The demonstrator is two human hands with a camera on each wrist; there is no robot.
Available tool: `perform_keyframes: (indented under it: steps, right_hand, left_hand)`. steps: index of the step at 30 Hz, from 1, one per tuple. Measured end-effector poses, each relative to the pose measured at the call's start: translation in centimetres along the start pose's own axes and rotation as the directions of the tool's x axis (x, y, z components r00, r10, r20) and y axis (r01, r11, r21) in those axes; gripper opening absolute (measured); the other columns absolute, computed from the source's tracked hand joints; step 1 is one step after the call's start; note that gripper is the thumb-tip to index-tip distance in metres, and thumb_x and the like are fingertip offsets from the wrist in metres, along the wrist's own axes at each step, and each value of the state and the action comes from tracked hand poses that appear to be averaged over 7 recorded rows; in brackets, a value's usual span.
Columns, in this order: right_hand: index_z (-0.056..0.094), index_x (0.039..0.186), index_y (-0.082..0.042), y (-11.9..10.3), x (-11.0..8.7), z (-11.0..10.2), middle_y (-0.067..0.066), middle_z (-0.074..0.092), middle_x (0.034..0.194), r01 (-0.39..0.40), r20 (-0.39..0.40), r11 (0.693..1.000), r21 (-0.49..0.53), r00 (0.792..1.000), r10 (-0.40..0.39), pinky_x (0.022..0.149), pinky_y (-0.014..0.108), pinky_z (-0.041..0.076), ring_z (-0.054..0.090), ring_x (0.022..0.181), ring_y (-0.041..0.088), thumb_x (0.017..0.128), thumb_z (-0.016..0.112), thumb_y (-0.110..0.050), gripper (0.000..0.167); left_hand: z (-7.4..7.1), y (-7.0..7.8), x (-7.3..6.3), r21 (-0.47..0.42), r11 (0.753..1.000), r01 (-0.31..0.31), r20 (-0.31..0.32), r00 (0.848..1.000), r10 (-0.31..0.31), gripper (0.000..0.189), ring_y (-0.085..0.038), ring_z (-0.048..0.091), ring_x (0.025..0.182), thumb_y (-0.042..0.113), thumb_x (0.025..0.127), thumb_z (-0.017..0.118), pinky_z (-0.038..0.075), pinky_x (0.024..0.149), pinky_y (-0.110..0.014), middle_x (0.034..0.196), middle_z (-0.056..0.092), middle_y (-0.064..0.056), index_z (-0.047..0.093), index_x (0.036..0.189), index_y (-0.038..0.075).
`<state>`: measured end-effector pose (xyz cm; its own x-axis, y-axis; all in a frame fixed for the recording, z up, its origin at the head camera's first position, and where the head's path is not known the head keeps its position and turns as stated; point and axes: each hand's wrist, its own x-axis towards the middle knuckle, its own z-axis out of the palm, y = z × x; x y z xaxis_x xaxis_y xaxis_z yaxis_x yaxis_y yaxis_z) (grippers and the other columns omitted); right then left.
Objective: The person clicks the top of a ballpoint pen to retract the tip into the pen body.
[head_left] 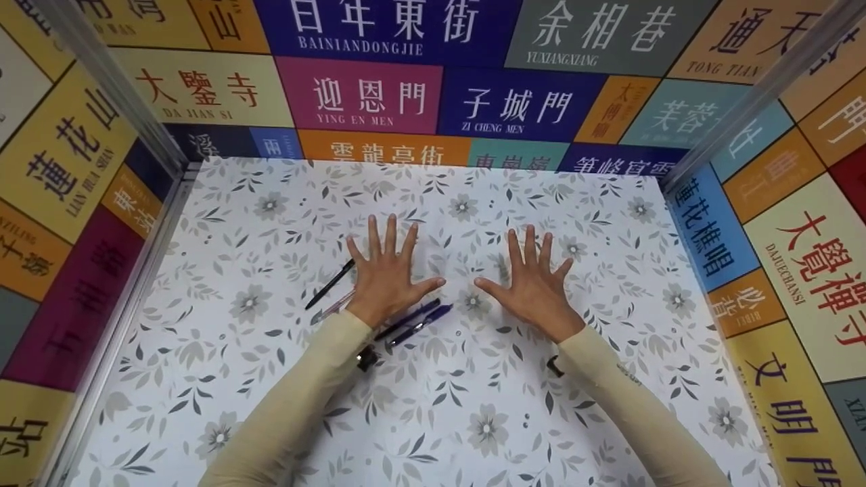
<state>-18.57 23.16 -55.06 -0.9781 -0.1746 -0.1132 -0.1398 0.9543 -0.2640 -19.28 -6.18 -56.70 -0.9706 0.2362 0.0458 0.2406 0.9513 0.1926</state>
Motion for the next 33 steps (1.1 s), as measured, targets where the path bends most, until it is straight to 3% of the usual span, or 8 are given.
perform_keyframes:
  steps: [18, 33]
  right_hand:
    - [-0.003, 0.178, -0.016, 0.38, -0.71, 0.09, 0.019, -0.018, 0.181, 0.012, 0.0, 1.0, 0.021, 1.0, -0.012, 0.114, 0.093, -0.002, -0.022, 0.163, 0.05, 0.096, 0.046, -0.091, 0.122]
    - [-0.005, 0.178, -0.016, 0.56, -0.81, 0.08, 0.02, -0.019, 0.18, 0.009, 0.003, 1.0, 0.019, 1.0, -0.009, 0.113, 0.093, -0.002, -0.022, 0.163, 0.051, 0.096, 0.046, -0.092, 0.122]
  left_hand:
    - [0.08, -0.17, -0.49, 0.014, 1.0, 0.009, 0.006, 1.0, -0.009, 0.12, -0.053, -0.008, 0.166, 0.097, 0.091, 0.044, 0.008, 0.12, -0.088, 0.184, 0.004, -0.02, 0.015, 0.178, 0.021]
    - [-0.14, -0.16, -0.66, 0.008, 1.0, 0.013, 0.034, 0.999, -0.014, 0.12, -0.053, -0.012, 0.166, 0.097, 0.091, 0.042, 0.003, 0.12, -0.087, 0.184, -0.002, -0.02, 0.009, 0.179, 0.022]
